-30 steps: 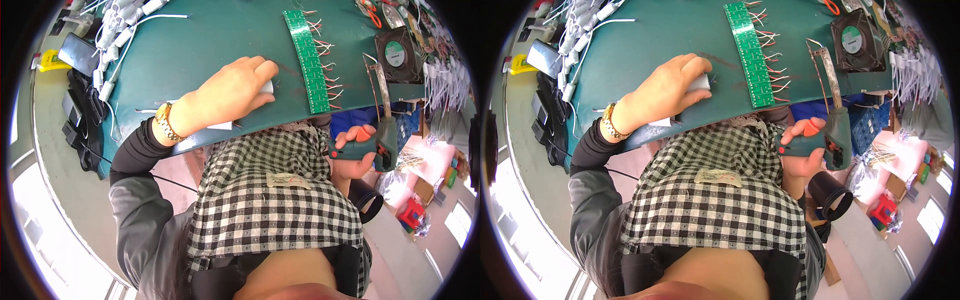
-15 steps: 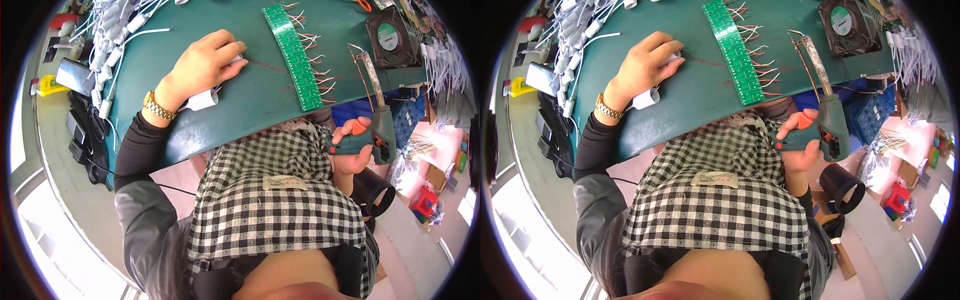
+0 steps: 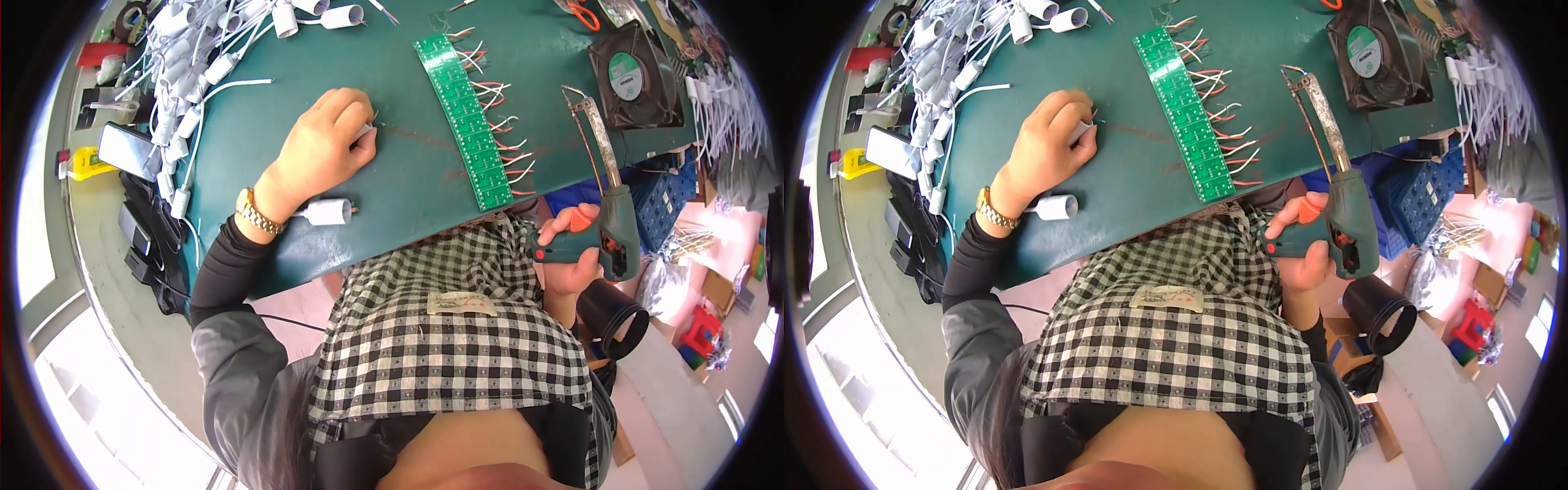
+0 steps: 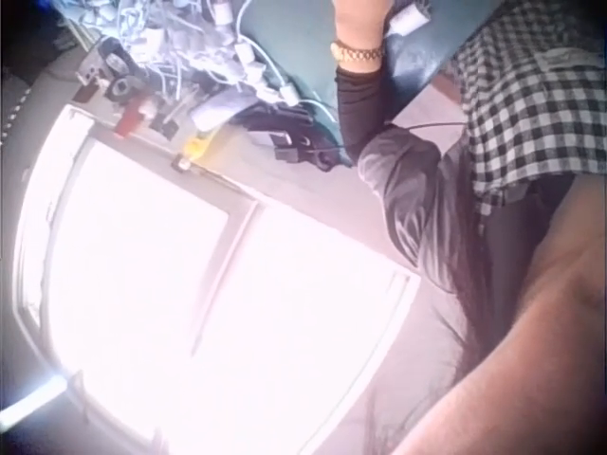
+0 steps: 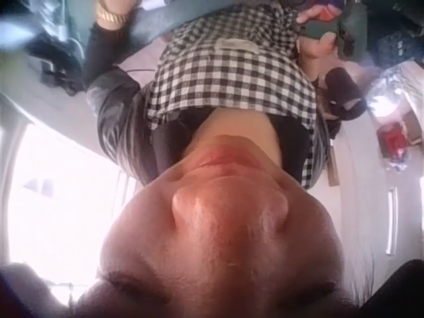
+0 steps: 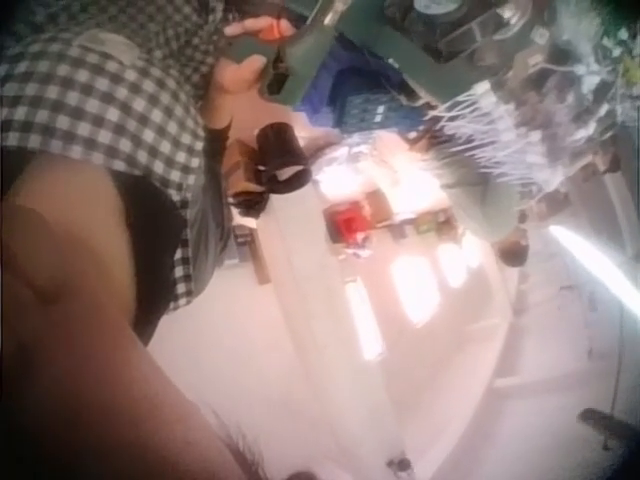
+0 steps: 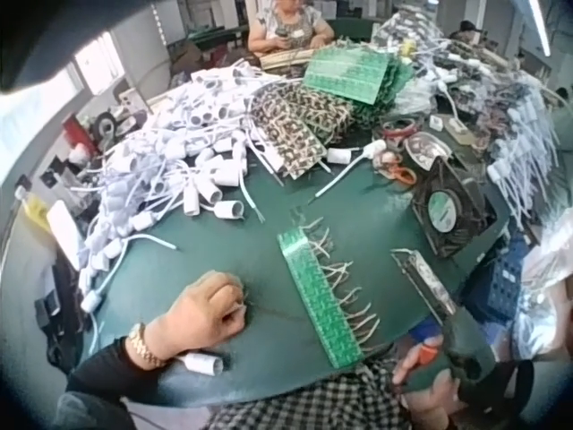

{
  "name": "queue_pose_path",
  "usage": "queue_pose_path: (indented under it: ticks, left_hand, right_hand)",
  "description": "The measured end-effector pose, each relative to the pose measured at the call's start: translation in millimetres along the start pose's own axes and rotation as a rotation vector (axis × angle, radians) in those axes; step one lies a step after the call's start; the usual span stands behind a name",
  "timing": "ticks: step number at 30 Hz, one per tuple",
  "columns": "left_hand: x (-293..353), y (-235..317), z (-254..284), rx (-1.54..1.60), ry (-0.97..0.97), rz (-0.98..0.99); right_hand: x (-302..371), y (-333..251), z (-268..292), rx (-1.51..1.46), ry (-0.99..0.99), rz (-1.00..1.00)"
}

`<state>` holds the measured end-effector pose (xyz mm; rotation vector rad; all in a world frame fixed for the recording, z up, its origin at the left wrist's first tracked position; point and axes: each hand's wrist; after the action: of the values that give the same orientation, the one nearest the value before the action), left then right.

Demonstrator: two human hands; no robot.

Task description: The person solders wires and electronic components onto LED circuit board strips using a soldering iron.

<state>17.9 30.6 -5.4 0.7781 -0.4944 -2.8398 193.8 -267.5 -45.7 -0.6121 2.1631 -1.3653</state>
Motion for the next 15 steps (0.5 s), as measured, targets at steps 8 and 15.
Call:
queue_pose_path:
  ticks: [8, 15]
  left_hand:
    - [-17, -5, -5, 0.220, 0.092, 0.313]
    - [-60, -26, -29, 0.283, 0.184, 0.447]
  right_hand:
    - [-30, -16, -13, 0.072, -0.010, -0.126]
    - [-59, -35, -33, 0.103, -0.114, -0.240]
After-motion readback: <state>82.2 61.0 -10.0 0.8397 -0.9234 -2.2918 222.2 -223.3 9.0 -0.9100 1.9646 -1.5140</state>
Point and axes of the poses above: each hand's wrist, its own x-axis away from the middle knuckle, its own z-axis out of the back of the hand, y = z × x, and after that the axes turned 4 degrees about y, right-handed
